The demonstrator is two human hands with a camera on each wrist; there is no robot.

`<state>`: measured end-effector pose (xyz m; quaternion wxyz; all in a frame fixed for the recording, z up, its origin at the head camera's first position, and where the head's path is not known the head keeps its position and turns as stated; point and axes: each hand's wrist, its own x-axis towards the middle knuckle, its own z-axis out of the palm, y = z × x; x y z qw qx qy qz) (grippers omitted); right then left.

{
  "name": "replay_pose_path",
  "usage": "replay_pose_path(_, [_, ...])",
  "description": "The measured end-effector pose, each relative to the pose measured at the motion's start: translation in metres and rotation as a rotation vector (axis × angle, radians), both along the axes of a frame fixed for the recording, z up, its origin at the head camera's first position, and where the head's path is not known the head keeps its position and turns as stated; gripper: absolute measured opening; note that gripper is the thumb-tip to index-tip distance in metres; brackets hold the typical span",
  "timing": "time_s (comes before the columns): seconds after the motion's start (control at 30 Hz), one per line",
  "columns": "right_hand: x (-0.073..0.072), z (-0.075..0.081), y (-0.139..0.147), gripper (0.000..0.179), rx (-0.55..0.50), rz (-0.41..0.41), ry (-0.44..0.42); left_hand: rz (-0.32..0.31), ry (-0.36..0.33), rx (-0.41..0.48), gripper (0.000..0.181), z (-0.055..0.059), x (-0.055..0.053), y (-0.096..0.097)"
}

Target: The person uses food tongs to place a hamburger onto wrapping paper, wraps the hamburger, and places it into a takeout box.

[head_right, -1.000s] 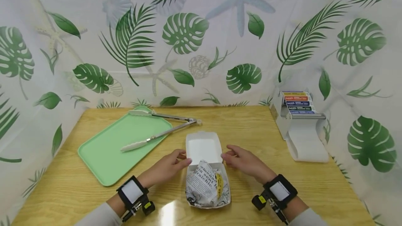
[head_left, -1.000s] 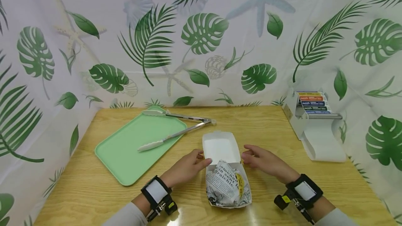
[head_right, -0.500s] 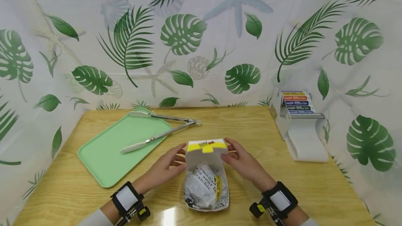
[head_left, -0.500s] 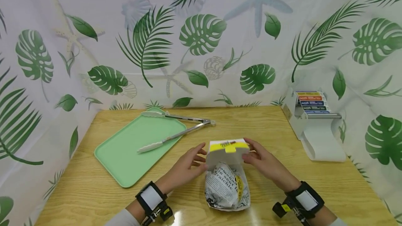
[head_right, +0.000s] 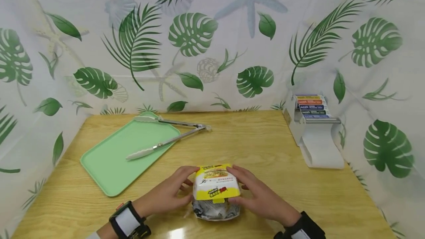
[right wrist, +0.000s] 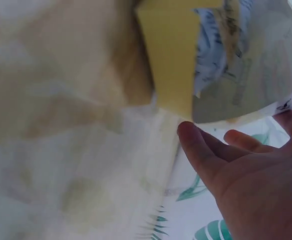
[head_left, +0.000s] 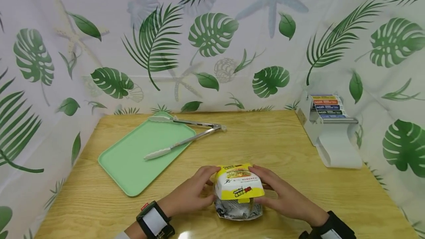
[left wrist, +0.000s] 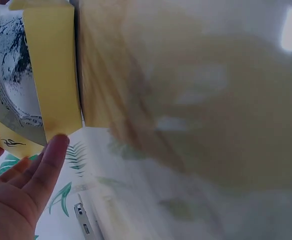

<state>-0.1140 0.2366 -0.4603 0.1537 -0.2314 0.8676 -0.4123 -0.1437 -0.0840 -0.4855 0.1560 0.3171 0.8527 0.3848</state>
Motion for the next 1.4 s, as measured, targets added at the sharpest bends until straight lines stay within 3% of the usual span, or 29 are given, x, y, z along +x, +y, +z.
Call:
replay_pose_path(0.2, [0.013, -0.011, -0.005, 0.077, -0.012, -0.013, -0.021, -0.043, -0.094, 0.074, 0.081, -0.007, 0.001, -0.004])
replay_pose_path(0.47, [0.019, -0.024, -0.003, 0.108, -0.037, -0.006, 0.011, -0.027, -0.151, 0.143, 0.078, -0.011, 0.000, -0.001])
replay_pose_path(0.6, [0.019, -0.027, -0.006, 0.114, -0.028, -0.005, 0.045, 0.005, -0.107, 0.098, 0.074, -0.011, 0.000, 0.004])
replay_pose_path(0.8, [0.019, -0.026, -0.016, 0.111, 0.023, -0.070, 0.070, 0.041, 0.044, -0.070, 0.071, -0.005, 0.003, 0.014])
replay_pose_path(0.9, [0.019, -0.026, -0.020, 0.105, 0.055, -0.111, 0.129, 0.044, 0.100, -0.142, 0.072, -0.001, 0.004, 0.014])
replay_pose_path(1.03, [0.019, -0.027, -0.025, 0.098, 0.089, -0.137, 0.202, -0.001, 0.151, -0.240, 0.084, 0.007, 0.006, 0.009])
replay_pose_path(1.1, [0.018, -0.026, -0.027, 0.097, 0.092, -0.148, 0.207, -0.034, 0.151, -0.263, 0.091, 0.010, 0.007, 0.005])
replay_pose_path(1.23, [0.015, -0.024, -0.032, 0.096, 0.129, -0.198, 0.214, -0.075, 0.136, -0.227, 0.103, 0.014, 0.011, 0.007])
replay_pose_path(1.33, [0.012, -0.021, -0.036, 0.096, 0.161, -0.242, 0.212, -0.053, 0.175, -0.223, 0.109, 0.014, 0.013, 0.015])
replay_pose_path(1.4, [0.008, -0.018, -0.037, 0.094, 0.149, -0.264, 0.194, -0.008, 0.185, -0.228, 0.102, 0.014, 0.010, 0.019])
